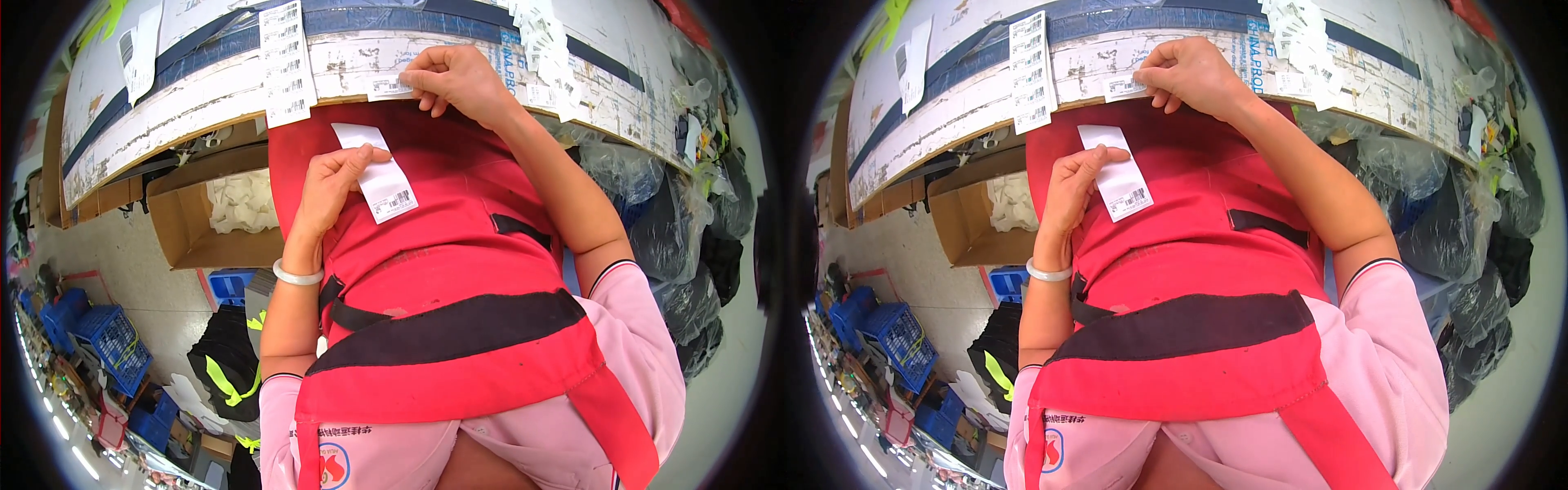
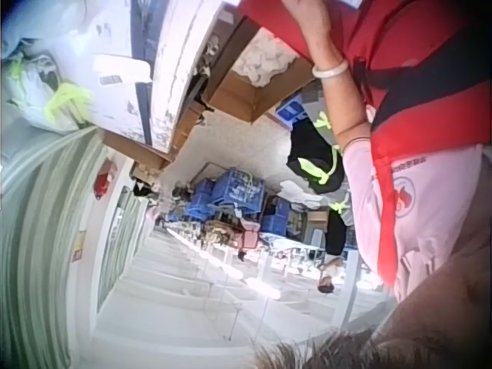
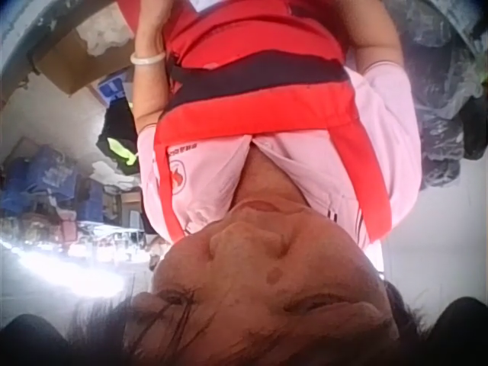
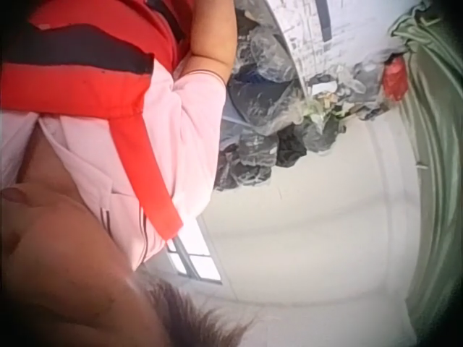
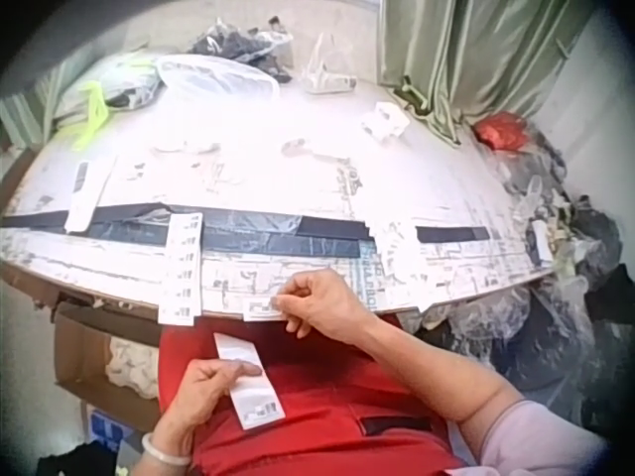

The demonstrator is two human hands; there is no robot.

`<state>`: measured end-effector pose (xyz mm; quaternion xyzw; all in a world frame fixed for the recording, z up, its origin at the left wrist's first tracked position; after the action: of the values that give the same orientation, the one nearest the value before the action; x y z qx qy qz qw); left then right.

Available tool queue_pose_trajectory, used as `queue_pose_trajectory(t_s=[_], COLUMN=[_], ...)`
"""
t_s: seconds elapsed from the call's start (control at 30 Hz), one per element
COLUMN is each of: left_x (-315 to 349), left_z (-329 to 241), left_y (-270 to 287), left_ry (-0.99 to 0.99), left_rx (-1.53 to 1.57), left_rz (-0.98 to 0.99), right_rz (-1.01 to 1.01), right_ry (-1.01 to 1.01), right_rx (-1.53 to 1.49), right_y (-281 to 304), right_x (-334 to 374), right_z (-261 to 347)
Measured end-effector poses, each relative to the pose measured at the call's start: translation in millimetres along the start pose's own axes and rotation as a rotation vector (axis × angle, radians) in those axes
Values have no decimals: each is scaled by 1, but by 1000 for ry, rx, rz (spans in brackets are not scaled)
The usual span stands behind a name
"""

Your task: The recorder is folding and stacking small white labels at a workstation.

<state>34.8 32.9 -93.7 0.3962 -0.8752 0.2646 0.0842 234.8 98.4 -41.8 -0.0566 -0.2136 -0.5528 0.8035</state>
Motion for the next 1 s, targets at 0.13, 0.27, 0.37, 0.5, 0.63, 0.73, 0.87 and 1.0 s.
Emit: queue_pose_trajectory(t_s=[0.13, 0.27, 0.37, 0.5, 0.63, 0.73, 0.87, 1.0], left_x=[0, 1, 1, 0, 1, 0, -1, -1], left_z=[-3, -7, -5, -2, -4, -6, 0, 1], left_y=[0, -3, -1, 0, -1, -3, 2, 3], left_ry=[-1, 9, 17, 3, -4, -9, -22, -7], left_rx=[-34, -50, -47, -20, -34, -38, -59, -66], left_rz=[-6, -17, -12, -7, 2, -12, -42, -12], right_rz=[-5, -10, -6, -4, -1, -10, -44, -51], right_ry=[-10, 1, 16, 12, -2, -8, 7, 3], right_rx=[7, 20, 24, 18, 27, 39, 118, 170], right_y=[0, 1, 0, 1, 2, 0, -5, -5], right_x=[0, 0, 0, -1, -2, -1, 0, -1], right_z=[1, 0, 0, 0, 0, 1, 6, 6])
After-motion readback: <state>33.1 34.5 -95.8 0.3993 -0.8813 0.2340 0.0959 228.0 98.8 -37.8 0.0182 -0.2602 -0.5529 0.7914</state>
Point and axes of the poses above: each hand's wrist, its own x-axis away from the middle knuckle, its own y-axis out of the back of the hand, z = x × y, the point moved 6 cm from there along -x, towards the middle knuckle, and after that the axes turned 11 degrees about z, right-handed, at the moved point
